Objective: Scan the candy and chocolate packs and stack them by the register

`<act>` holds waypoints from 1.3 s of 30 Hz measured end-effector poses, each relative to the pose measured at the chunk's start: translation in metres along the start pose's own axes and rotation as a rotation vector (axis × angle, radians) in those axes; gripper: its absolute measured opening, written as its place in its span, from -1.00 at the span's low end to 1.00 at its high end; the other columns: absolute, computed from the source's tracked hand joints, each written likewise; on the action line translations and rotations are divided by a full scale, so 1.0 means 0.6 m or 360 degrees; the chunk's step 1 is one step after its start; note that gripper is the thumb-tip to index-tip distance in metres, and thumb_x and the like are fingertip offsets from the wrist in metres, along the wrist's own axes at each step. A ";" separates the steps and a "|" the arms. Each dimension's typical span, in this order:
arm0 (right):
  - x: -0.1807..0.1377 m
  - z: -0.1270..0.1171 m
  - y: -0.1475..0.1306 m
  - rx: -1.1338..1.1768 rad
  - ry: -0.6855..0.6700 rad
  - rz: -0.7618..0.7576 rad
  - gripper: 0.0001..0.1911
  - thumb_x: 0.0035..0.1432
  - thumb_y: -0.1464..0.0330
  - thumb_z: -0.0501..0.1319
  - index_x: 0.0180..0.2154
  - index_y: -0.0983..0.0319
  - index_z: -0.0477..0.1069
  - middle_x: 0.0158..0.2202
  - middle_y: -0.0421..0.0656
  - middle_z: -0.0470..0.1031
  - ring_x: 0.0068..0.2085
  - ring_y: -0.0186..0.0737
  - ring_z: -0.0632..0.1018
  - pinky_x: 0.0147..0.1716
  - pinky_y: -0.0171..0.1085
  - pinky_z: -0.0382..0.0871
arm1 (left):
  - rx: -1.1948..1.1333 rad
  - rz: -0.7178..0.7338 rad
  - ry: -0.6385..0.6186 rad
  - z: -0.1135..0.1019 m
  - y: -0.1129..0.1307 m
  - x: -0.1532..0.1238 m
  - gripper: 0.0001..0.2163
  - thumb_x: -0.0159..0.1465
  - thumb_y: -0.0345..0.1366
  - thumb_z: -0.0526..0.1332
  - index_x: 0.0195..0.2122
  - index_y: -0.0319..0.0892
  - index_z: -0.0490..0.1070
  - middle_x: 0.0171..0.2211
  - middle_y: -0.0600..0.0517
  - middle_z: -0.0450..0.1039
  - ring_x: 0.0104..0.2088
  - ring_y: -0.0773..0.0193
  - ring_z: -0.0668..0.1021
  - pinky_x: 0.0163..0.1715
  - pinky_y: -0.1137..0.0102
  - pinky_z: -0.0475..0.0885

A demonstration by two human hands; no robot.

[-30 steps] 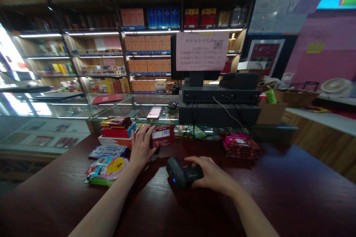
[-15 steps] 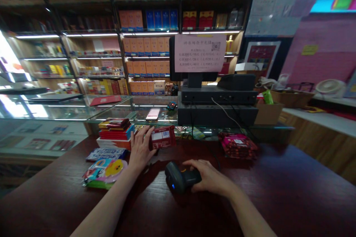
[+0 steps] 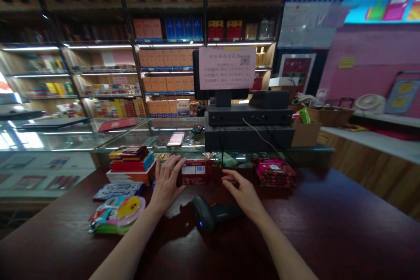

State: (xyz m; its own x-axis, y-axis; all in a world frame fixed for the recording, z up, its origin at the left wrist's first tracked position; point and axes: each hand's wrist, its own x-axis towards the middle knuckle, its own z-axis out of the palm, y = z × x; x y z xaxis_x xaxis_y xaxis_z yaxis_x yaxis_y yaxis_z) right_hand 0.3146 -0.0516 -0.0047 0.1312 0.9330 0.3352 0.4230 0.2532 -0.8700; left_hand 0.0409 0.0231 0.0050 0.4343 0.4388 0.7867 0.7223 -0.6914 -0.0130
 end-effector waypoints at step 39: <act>0.006 0.035 -0.010 0.0248 0.0099 0.0261 -0.74 0.00 0.14 0.33 -0.37 0.20 0.56 -0.43 -0.13 0.66 -0.45 -0.16 0.62 -0.40 -0.27 0.43 | -0.0047 -0.0162 -0.0478 0.009 0.035 0.011 -0.06 0.13 -0.31 0.39 0.41 0.06 -0.19 -0.02 -0.03 0.34 -0.05 0.05 0.39 -0.03 0.17 0.31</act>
State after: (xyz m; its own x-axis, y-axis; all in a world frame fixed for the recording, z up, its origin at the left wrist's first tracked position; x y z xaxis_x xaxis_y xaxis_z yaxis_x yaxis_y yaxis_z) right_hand 0.2937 -0.0445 -0.0059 0.2440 0.9484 0.2026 0.2489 0.1407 -0.9583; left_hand 0.0620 0.0144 0.0063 0.5036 0.6533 0.5654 0.7560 -0.6500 0.0777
